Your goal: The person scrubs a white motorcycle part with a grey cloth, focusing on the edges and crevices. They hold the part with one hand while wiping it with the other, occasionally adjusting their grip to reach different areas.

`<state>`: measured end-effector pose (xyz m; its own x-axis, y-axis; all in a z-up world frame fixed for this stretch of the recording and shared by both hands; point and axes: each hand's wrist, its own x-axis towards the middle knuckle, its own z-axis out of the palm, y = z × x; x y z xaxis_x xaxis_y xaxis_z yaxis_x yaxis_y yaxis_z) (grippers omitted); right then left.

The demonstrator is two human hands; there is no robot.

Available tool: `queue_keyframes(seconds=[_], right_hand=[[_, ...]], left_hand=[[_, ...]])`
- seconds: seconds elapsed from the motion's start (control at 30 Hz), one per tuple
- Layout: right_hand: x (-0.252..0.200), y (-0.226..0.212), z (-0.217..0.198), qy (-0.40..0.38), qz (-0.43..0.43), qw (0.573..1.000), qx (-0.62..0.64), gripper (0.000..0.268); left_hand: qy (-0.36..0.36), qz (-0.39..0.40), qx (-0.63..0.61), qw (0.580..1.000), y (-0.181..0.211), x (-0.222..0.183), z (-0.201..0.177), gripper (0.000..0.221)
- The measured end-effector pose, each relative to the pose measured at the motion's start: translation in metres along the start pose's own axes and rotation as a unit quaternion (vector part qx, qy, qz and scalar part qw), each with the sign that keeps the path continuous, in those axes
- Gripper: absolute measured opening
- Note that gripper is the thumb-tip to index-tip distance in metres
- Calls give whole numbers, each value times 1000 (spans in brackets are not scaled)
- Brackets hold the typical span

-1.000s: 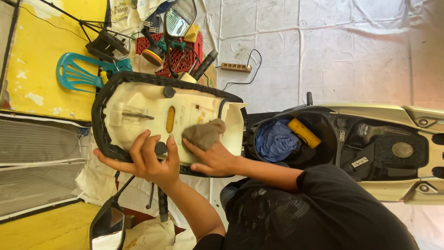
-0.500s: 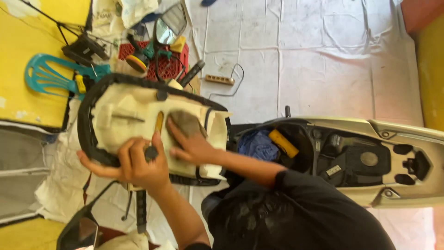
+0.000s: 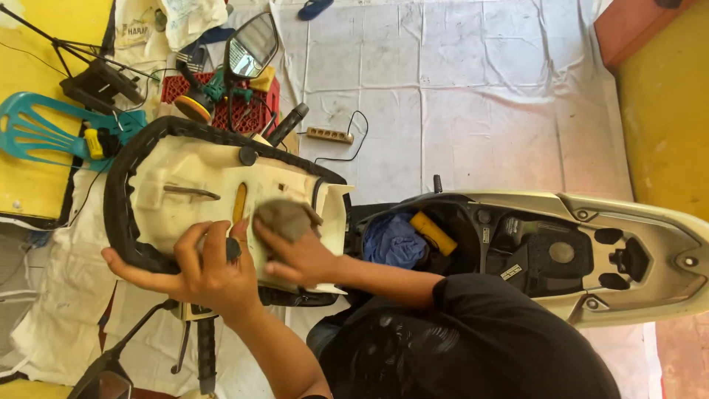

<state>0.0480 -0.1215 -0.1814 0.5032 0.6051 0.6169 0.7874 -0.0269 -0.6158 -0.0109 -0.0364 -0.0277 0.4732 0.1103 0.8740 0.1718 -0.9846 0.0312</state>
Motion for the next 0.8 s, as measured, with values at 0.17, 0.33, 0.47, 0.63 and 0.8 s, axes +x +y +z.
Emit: queue_keyframes(seconds=[0.17, 0.33, 0.47, 0.63, 0.8], right_hand=[[20, -12, -18, 9, 29, 998, 50, 75], [-25, -11, 19, -24, -19, 999, 26, 76], [-8, -11, 18, 7, -43, 999, -13, 74], [24, -9, 2, 51, -20, 998, -13, 74], [-5, -23, 13, 16, -75, 997, -3, 90]], left_hand=[[2, 3, 11, 1000, 4, -1, -5, 30], [89, 87, 57, 991, -16, 6, 4, 48], [67, 80, 46, 993, -18, 10, 5, 54], [64, 89, 32, 993, -10, 15, 2, 40], [75, 73, 28, 994, -23, 6, -1, 36]])
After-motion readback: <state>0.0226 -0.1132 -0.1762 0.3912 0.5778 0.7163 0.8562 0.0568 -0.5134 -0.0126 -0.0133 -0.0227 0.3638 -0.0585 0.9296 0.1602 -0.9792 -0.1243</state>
